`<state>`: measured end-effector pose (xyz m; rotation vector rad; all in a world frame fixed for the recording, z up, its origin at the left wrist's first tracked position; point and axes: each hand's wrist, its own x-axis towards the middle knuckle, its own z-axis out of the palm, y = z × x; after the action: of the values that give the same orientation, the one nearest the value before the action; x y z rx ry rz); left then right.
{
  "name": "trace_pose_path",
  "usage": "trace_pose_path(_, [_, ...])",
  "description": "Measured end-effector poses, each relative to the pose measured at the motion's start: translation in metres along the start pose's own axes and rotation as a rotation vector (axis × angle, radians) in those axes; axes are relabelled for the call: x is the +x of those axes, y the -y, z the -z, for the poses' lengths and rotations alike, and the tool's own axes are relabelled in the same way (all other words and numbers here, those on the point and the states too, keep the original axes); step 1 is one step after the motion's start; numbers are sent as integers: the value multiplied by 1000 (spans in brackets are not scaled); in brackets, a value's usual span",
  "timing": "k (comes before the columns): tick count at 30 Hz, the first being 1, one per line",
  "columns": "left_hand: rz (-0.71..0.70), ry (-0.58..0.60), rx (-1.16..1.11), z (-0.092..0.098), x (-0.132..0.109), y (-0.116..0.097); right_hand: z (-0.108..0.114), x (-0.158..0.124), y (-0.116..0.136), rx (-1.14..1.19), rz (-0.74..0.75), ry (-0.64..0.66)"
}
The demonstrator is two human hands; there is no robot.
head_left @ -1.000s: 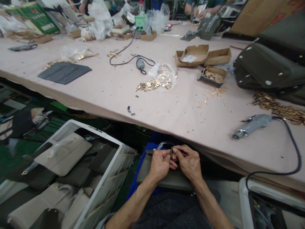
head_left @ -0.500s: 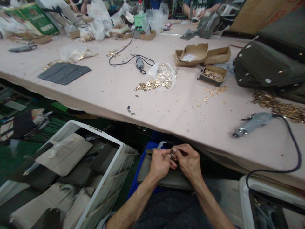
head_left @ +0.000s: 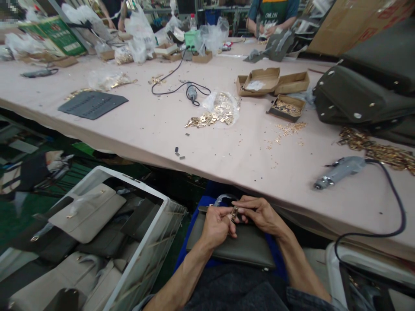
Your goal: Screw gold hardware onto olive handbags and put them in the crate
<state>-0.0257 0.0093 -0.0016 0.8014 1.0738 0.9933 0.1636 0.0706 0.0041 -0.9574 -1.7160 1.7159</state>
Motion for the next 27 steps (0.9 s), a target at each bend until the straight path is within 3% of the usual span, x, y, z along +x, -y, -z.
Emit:
trace_pose_path(12, [-23,-96,-128,-5,-1,2,-15,0,1,-228,180,-78])
trace_pose_path(22, [-22,-139,-165,-6,-2,4,-23,-2,-1,-197,184,-123])
trace_pose_path(27, [-32,-132,-54,-6,-1,4,-24,-2,0,-170,139,-160])
